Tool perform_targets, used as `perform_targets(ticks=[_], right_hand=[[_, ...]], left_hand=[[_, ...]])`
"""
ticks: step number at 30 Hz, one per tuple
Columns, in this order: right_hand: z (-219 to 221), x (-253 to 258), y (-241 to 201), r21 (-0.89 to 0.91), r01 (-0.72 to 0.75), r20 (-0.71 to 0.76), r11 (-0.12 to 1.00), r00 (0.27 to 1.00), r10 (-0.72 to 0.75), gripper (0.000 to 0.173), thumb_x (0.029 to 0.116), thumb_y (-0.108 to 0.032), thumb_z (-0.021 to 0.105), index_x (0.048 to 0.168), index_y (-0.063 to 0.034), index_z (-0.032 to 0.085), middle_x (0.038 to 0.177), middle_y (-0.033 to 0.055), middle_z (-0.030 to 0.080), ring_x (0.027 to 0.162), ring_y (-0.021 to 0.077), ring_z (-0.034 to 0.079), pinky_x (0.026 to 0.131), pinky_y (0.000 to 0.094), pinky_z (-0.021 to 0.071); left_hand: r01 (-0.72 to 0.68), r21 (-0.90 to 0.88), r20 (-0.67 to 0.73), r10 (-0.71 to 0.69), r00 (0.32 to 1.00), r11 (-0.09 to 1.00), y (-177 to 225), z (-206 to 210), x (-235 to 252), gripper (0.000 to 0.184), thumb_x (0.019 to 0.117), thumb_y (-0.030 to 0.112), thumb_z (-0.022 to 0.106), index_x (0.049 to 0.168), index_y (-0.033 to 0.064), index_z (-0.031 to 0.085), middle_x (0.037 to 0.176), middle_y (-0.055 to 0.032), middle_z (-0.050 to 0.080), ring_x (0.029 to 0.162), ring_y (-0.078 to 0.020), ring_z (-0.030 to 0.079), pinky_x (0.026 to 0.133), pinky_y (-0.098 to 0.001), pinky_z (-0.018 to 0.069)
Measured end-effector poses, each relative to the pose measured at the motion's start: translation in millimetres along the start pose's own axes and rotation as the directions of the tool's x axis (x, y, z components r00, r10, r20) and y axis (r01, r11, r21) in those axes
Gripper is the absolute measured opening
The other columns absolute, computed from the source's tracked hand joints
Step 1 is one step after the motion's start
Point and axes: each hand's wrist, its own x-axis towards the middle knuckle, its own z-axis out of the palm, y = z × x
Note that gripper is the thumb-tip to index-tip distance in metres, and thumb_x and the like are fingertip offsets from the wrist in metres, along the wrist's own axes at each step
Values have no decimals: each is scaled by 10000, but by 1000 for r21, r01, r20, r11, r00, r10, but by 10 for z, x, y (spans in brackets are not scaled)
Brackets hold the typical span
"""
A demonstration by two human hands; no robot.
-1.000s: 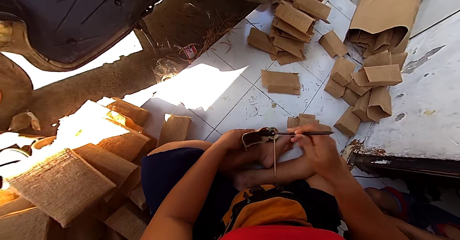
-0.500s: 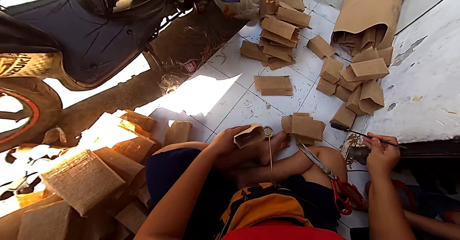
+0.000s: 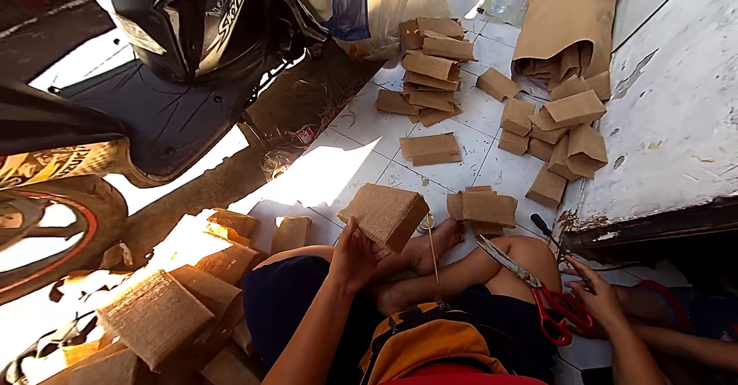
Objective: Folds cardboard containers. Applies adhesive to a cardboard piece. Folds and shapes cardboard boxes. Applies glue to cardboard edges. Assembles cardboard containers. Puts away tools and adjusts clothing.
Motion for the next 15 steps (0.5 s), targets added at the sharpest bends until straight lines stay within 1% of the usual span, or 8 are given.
perform_targets(ticks=[2, 5, 8, 10, 11, 13, 14, 15], right_hand=[[46, -30, 90, -189, 16, 61, 982, 998, -5, 705, 912, 182, 559, 1555, -80, 439, 1392, 285, 581, 1132, 442, 641, 929, 562, 512], [59, -81, 108, -399, -13, 102, 917, 993, 59, 735, 933, 110, 618, 1584, -160, 409, 1381, 275, 594, 1248, 469, 582, 1056, 608, 431], [-48, -69, -319, -561, -58, 67, 826, 991, 116, 693, 937, 141, 570, 1556, -150, 459, 1351, 291, 601, 1203, 507, 591, 1005, 659, 445], [-103, -72, -827, -534, 13, 8, 845, 1000, -10, 508, 979, 118, 498, 1442, -70, 591, 1290, 295, 639, 1188, 508, 607, 1013, 678, 442], [-106, -74, -1104, -464, 129, -21, 877, 987, -157, 406, 1010, 65, 493, 1380, -26, 635, 1244, 294, 662, 1144, 487, 638, 991, 659, 473], [7, -53, -1660, -283, 422, -91, 861, 882, -462, 345, 1018, -120, 517, 1300, -12, 684, 1162, 216, 707, 1000, 316, 701, 863, 466, 574], [113, -41, -1948, -150, 541, -110, 827, 823, -558, 363, 1014, -222, 554, 1272, -10, 696, 1161, 176, 715, 992, 224, 705, 844, 363, 589], [237, -39, -2226, 6, 629, -100, 777, 774, -625, 417, 1002, -305, 601, 1268, 5, 683, 1199, 162, 703, 1034, 182, 691, 866, 327, 585]], left_hand=[[10, -77, 11, -10, 1000, 997, -32, 40, -30, 528, 971, 561, 547, 1215, 93, 558, 1012, -132, 724, 815, -191, 734, 693, -308, 617], [21, -147, 18, -19, 1000, 989, -50, 103, -64, 514, 968, 543, 568, 1211, 90, 559, 1026, -138, 718, 837, -203, 736, 694, -312, 619], [31, -176, 33, -26, 999, 984, -70, 154, -94, 542, 952, 564, 585, 1211, 88, 564, 1040, -144, 715, 854, -209, 736, 684, -312, 618], [42, -192, 57, -31, 998, 980, -87, 186, -107, 562, 932, 576, 612, 1200, 83, 583, 1041, -147, 717, 858, -213, 739, 676, -315, 621], [48, -197, 72, -34, 997, 979, -98, 206, -110, 571, 924, 579, 625, 1201, 80, 590, 1048, -150, 721, 869, -218, 743, 681, -319, 625], [62, -206, 71, -48, 996, 977, -130, 273, -125, 558, 928, 572, 621, 1184, 76, 608, 1027, -151, 729, 860, -223, 748, 678, -331, 630], [71, -202, 69, -59, 996, 977, -150, 317, -138, 541, 954, 569, 575, 1181, 79, 603, 1022, -145, 730, 863, -219, 748, 685, -332, 631], [83, -195, 71, -70, 995, 977, -173, 354, -149, 532, 965, 566, 553, 1178, 82, 608, 1024, -139, 733, 875, -216, 748, 698, -335, 631]])
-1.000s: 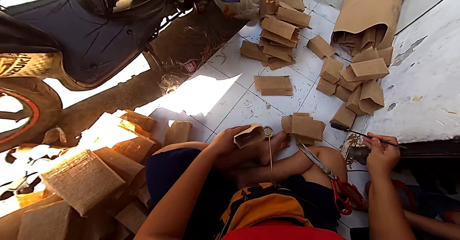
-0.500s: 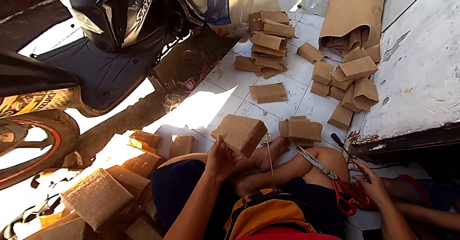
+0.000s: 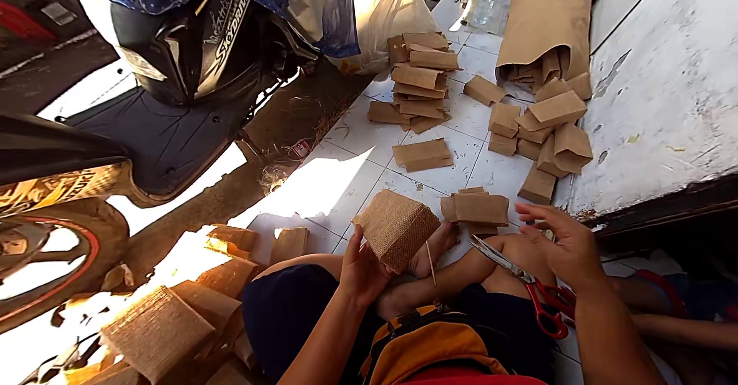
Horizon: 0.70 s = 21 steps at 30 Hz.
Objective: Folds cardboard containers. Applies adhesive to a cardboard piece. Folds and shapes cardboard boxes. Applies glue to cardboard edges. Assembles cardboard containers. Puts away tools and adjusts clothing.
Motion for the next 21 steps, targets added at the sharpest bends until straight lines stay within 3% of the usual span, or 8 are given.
perform_targets(ticks=[5, 7, 10, 12, 14, 16, 18, 21], right_hand=[[661, 593, -670, 406, 202, 296, 891, 894, -337, 856, 860, -659, 686, 1476, -85, 534, 1599, 95, 423, 1484, 222, 373, 1176, 451, 396], [820, 711, -748, 500, 116, 398, 858, 849, -347, 655, 849, -550, 741, 1324, -104, 677, 1529, 64, 522, 1481, 224, 391, 1196, 455, 371], [904, 731, -753, 580, -118, 454, 806, 869, -199, 503, 837, -422, 779, 1212, -92, 720, 1316, 41, 677, 1319, 171, 568, 1092, 397, 493], [899, 693, -722, 590, -219, 423, 777, 904, -67, 447, 835, -355, 783, 1206, -114, 721, 1250, 31, 709, 1180, 147, 654, 989, 353, 560], [898, 661, -715, 587, -291, 407, 755, 913, 35, 400, 836, -269, 779, 1199, -111, 720, 1222, 32, 719, 1089, 146, 693, 936, 333, 588], [936, 604, -727, 592, -338, 426, 732, 902, 72, 373, 849, -221, 780, 1197, -101, 719, 1218, 41, 719, 1062, 149, 706, 919, 329, 601], [985, 548, -781, 599, -363, 448, 714, 891, 77, 358, 857, -207, 777, 1193, -98, 717, 1219, 47, 717, 1072, 152, 703, 920, 326, 600], [1038, 517, -848, 592, -353, 407, 725, 907, 110, 345, 856, -224, 768, 1175, -99, 726, 1177, 49, 732, 1057, 152, 706, 911, 327, 599]], left_hand=[[47, 92, 19, -49, 999, 995, -105, 94, -48, 559, 1025, 559, 413, 1234, 66, 573, 1080, -136, 725, 942, -207, 735, 761, -320, 617], [78, 148, 24, -82, 996, 986, -73, 111, -93, 677, 1040, 623, 244, 1264, 53, 533, 1088, -149, 712, 909, -215, 730, 748, -314, 614], [80, 350, 148, -139, 979, 933, 88, -118, -145, 931, 907, 840, 248, 1314, 55, 539, 1061, -152, 749, 807, -216, 752, 683, -301, 617], [-66, 709, 10, 84, 996, 702, 188, -176, -219, 850, 1017, 660, 45, 1221, 69, 620, 883, -29, 757, 642, -96, 683, 577, -242, 556], [-271, 901, 43, 551, 833, 340, 186, -138, -209, 397, 1067, 355, 351, 1100, 50, 604, 900, 50, 627, 730, 1, 571, 664, -189, 487], [-434, 896, 261, 673, 692, 98, 165, 37, -166, 559, 944, 526, 611, 1243, 56, 568, 1201, -6, 594, 1105, -69, 553, 925, -295, 469], [-468, 882, 349, 605, 715, 45, 103, 307, -98, 659, 883, 585, 681, 1329, 109, 586, 1373, -38, 564, 1311, -147, 491, 1080, -406, 421], [-442, 889, 306, 557, 772, 124, 32, 507, 48, 208, 876, 273, 763, 1043, 148, 752, 1082, 16, 708, 1085, -117, 658, 956, -365, 553]])
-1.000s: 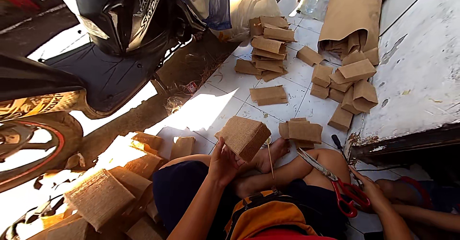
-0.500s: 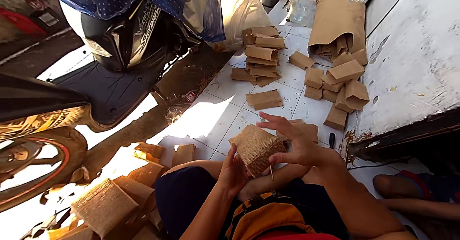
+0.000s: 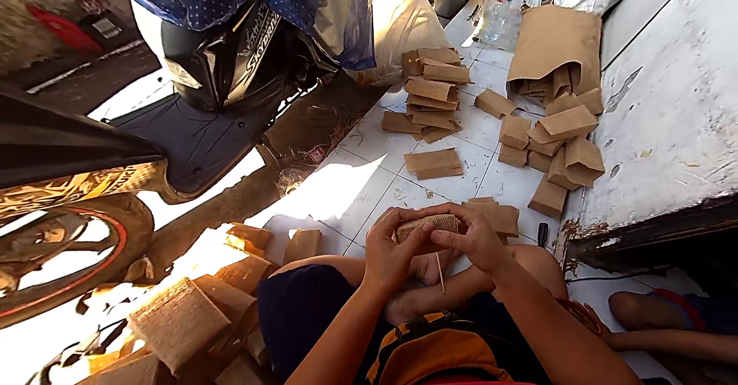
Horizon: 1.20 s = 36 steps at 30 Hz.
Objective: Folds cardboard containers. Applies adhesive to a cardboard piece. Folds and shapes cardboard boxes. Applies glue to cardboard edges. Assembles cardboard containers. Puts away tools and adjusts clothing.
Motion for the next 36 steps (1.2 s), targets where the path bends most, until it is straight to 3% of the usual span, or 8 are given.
perform_targets(ticks=[5, 8, 12, 15, 17, 21, 29, 36], right_hand=[[-227, -30, 25, -19, 139, 155, 990, 979, -135, 494, 982, -433, 566, 1312, -78, 662, 1197, 22, 695, 1115, 93, 628, 979, 311, 509], [-313, 42, 54, -6, 249, 343, 969, 910, -232, 730, 892, -512, 716, 1480, -130, 514, 1467, 11, 571, 1257, 104, 564, 1018, 329, 481], [-134, 20, -28, 159, 119, 291, 980, 943, -162, 628, 835, -383, 818, 1372, -116, 629, 1331, 25, 651, 1083, 97, 657, 912, 274, 565], [-50, 5, -77, 260, 109, 107, 960, 984, -141, 538, 840, -309, 826, 1315, -116, 661, 1269, 55, 679, 1053, 127, 683, 907, 295, 586], [15, -7, -126, 254, 132, -19, 958, 991, -131, 510, 842, -242, 822, 1310, -125, 657, 1254, 63, 677, 1048, 144, 685, 896, 302, 596], [60, -26, -228, 123, 231, -134, 965, 967, -215, 441, 871, -303, 798, 1264, -140, 686, 1153, 17, 709, 976, 106, 682, 850, 259, 583], [50, 18, -351, -23, 436, -165, 900, 886, -434, 156, 899, -40, 748, 1050, -49, 784, 998, 28, 750, 865, 84, 706, 836, 247, 612], [139, -3, -170, -109, 555, -191, 825, 802, -565, 66, 946, -106, 721, 1007, -104, 746, 1018, 22, 734, 1004, 121, 708, 893, 284, 606]], left_hand=[[363, -281, 199, -317, 928, 888, 83, -180, 159, 122, 949, 105, 609, 886, 105, 713, 893, -24, 721, 818, -96, 675, 768, -285, 566], [527, -390, 347, -410, 844, 755, 49, -274, 211, 220, 969, 103, 529, 816, 124, 685, 793, -5, 694, 746, -63, 656, 731, -244, 560], [658, -460, 425, -503, 752, 596, 31, -243, 245, 282, 1051, 166, 434, 1011, 82, 701, 910, -70, 716, 843, -130, 696, 788, -295, 587], [495, -591, 342, -357, 869, 637, -48, -196, 199, 487, 1081, 496, 327, 1395, 168, 502, 1134, -54, 720, 979, -159, 714, 832, -327, 598], [308, -568, 317, -142, 938, 763, -168, -174, 158, 812, 912, 671, 592, 1545, 274, 274, 1410, 2, 573, 1167, -150, 639, 951, -352, 556], [250, -587, 337, -48, 940, 770, -148, -126, 117, 551, 834, 456, 805, 1298, 249, 591, 1328, -24, 630, 1108, -129, 660, 947, -315, 562], [224, -603, 355, 6, 935, 765, -139, -177, 119, 387, 872, 396, 784, 1207, 264, 641, 1440, 2, 561, 1147, -106, 643, 939, -287, 558], [184, -557, 375, 48, 926, 810, -167, -218, 124, 347, 868, 403, 785, 1169, 291, 653, 1497, 39, 505, 1216, -98, 600, 976, -293, 537]])
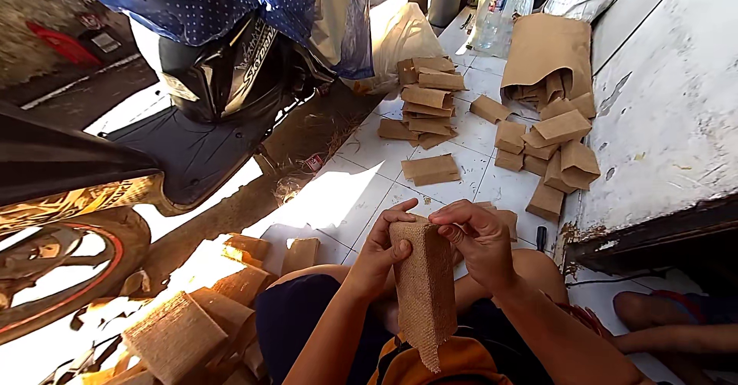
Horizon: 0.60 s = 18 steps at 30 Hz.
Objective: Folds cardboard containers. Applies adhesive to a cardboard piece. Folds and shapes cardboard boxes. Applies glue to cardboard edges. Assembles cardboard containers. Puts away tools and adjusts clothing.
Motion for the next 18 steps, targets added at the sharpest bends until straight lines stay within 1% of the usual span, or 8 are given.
perform_targets(ticks=[3, 5, 6, 9, 11, 14, 16, 18], right_hand=[[-76, 27, -81, 114, -111, 106, 987, 989, 99, 201, 957, -130, 705, 1152, -85, 720, 1138, 47, 719, 1054, 146, 697, 954, 322, 591], [-100, 41, -114, 125, -114, 146, 986, 985, 95, 318, 941, -238, 744, 1230, -114, 702, 1202, 29, 705, 1095, 141, 681, 979, 323, 576], [-86, 42, -120, 102, -90, 145, 991, 987, 74, 317, 928, -253, 760, 1211, -119, 718, 1193, 22, 700, 1103, 138, 671, 972, 317, 577], [-17, 29, -106, 13, -18, 101, 1000, 995, 17, 86, 912, -170, 768, 988, -131, 772, 1046, 0, 718, 1070, 116, 661, 930, 268, 570], [3, 9, -70, -103, 81, 89, 991, 993, -72, 25, 931, -158, 744, 953, -146, 748, 969, -36, 698, 1064, 95, 639, 976, 270, 533], [5, -19, -39, -211, 158, 112, 965, 984, -137, 67, 962, -207, 716, 964, -143, 735, 989, -38, 683, 1093, 98, 612, 992, 273, 502], [-68, 5, -85, -140, 69, 177, 988, 983, -44, 145, 944, -228, 739, 1051, -130, 752, 1065, -15, 678, 1097, 98, 622, 955, 262, 539], [-162, 34, -109, -8, -27, 239, 1000, 971, 28, 321, 899, -201, 786, 1203, -124, 715, 1172, 12, 688, 1108, 118, 658, 947, 293, 587]], left_hand=[[-13, 43, 46, 11, 999, 999, 27, -61, 4, 357, 879, 389, 781, 1199, 307, 645, 1517, 55, 478, 1218, -91, 595, 982, -296, 537], [-22, 74, 68, 17, 998, 997, 56, -62, -1, 361, 884, 395, 775, 1210, 312, 644, 1521, 67, 464, 1225, -86, 586, 987, -292, 537], [-26, 91, 72, 19, 997, 996, 60, -58, -2, 368, 884, 406, 774, 1216, 311, 644, 1523, 66, 459, 1226, -85, 585, 984, -288, 539], [-30, 106, 70, 22, 997, 994, 56, -39, 1, 351, 882, 385, 780, 1194, 297, 647, 1509, 61, 461, 1212, -79, 588, 976, -280, 541], [-20, 115, 57, 13, 998, 993, 51, -36, -1, 332, 881, 382, 781, 1177, 298, 657, 1516, 65, 458, 1213, -73, 588, 976, -276, 540], [-18, 112, 60, 11, 998, 994, 19, -73, -12, 323, 879, 368, 786, 1168, 306, 653, 1534, 71, 447, 1209, -68, 593, 970, -273, 542], [-32, 118, 91, 22, 996, 993, 24, -109, -15, 340, 881, 342, 790, 1188, 315, 647, 1540, 77, 429, 1202, -63, 593, 967, -270, 545], [-58, 131, 129, 41, 991, 990, 53, -119, -21, 343, 885, 327, 792, 1196, 305, 650, 1538, 70, 423, 1215, -70, 586, 972, -275, 548]])
